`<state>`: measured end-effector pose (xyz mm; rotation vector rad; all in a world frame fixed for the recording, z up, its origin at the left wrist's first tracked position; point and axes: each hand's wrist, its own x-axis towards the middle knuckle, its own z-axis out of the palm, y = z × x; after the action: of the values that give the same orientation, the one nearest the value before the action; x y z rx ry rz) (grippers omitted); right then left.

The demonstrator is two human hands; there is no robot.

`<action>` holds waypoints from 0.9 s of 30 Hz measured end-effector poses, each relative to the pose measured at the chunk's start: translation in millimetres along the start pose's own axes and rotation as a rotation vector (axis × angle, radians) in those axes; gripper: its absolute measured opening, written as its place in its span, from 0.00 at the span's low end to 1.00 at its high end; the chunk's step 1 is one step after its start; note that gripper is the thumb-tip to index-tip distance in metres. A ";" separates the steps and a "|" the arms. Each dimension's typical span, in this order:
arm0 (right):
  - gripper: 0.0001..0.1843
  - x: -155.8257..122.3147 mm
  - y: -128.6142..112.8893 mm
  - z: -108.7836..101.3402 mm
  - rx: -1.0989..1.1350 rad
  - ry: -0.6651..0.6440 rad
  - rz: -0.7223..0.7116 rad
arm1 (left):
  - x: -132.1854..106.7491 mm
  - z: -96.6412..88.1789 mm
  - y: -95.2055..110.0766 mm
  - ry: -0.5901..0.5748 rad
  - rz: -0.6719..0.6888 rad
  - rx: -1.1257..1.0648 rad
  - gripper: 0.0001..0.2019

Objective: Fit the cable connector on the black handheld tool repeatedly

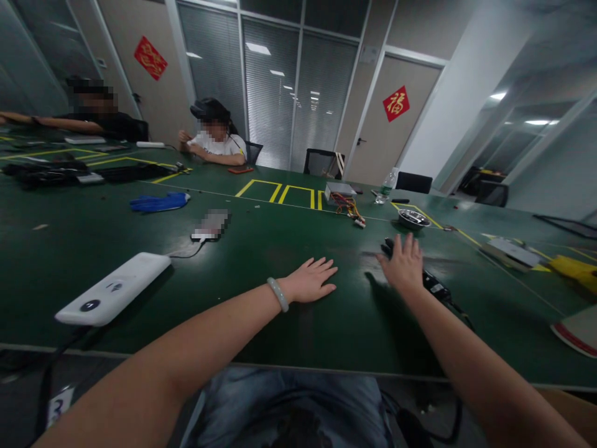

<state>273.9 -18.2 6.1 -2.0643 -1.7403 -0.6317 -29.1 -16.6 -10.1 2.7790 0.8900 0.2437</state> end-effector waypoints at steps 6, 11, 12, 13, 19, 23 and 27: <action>0.55 9.7 85.0 5.0 -0.063 -0.198 0.333 | 0.9 -3.0 -1.6 -0.019 0.021 -0.032 0.31; 0.57 14.6 107.6 10.5 0.057 -0.421 0.363 | 1.6 -1.3 -5.4 0.013 0.031 -0.033 0.31; 0.57 14.8 109.6 11.8 0.059 -0.450 0.352 | 1.7 -1.1 -6.0 0.021 0.029 -0.032 0.31; 0.58 14.3 111.3 13.0 0.049 -0.470 0.342 | 1.7 -0.9 -6.6 0.029 0.026 -0.031 0.31; 0.54 0.5 124.3 18.4 -0.067 -0.502 0.360 | 2.9 -2.5 -11.8 0.049 0.025 -0.068 0.31; 0.41 -5.5 134.0 25.2 -0.020 -0.473 0.341 | 3.2 -6.7 -14.2 0.054 0.021 -0.104 0.30; 0.33 -5.6 143.7 34.3 0.008 -0.442 0.349 | 3.3 -9.9 -14.6 0.048 0.013 -0.112 0.30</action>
<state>418.2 -28.7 -24.4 -2.5603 -1.5155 -0.0643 -36.7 -1.6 -4.0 2.6872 0.8423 0.3529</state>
